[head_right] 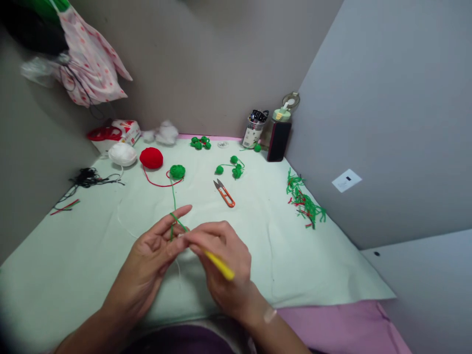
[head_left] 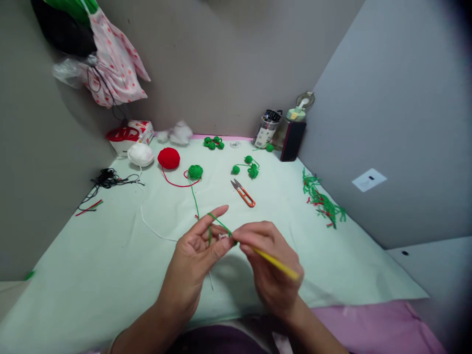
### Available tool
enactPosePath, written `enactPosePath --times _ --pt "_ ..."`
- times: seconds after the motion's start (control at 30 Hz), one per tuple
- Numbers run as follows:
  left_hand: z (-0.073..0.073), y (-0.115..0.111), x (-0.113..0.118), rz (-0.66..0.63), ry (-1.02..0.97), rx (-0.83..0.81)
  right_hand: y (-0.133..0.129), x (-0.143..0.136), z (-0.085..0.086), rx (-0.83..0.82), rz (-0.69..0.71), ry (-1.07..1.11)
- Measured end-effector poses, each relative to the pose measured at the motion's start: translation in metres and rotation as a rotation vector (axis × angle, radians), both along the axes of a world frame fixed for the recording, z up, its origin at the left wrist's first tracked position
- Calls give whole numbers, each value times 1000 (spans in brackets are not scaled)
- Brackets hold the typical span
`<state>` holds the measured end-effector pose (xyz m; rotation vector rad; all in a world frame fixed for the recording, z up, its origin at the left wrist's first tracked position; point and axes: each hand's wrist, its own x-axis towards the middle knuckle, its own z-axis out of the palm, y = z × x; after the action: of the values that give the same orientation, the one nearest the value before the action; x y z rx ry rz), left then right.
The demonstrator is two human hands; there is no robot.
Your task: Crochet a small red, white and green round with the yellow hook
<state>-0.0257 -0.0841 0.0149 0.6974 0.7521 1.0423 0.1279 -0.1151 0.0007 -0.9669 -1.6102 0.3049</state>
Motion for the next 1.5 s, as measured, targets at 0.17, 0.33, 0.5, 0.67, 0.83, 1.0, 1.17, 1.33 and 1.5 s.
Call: enactPosePath --times 0.17,0.33,0.5,0.67,0.83,1.0,1.17,1.33,1.5 --pt "2 5 -4 -135 -135 -178 -1 4 -3 46 -19 -15" --pt "4 7 -6 -71 -77 -114 11 3 -3 -161 157 472" --pt "3 3 -4 -3 53 -32 13 -3 -5 -211 167 483" --pt "-3 0 -2 68 84 -11 2 -5 -3 -113 47 333" --pt "-5 -1 0 94 91 48 -5 -6 -2 -22 -32 155" --pt "1 0 -2 50 75 -31 3 -5 -4 -155 86 464" --pt "-1 0 0 76 86 3 0 -4 -6 -115 3 415" --pt "-2 -2 1 68 60 -6 -9 -8 -10 92 -143 14" --pt "3 -1 0 -51 23 -68 -7 -9 -12 110 -113 65"
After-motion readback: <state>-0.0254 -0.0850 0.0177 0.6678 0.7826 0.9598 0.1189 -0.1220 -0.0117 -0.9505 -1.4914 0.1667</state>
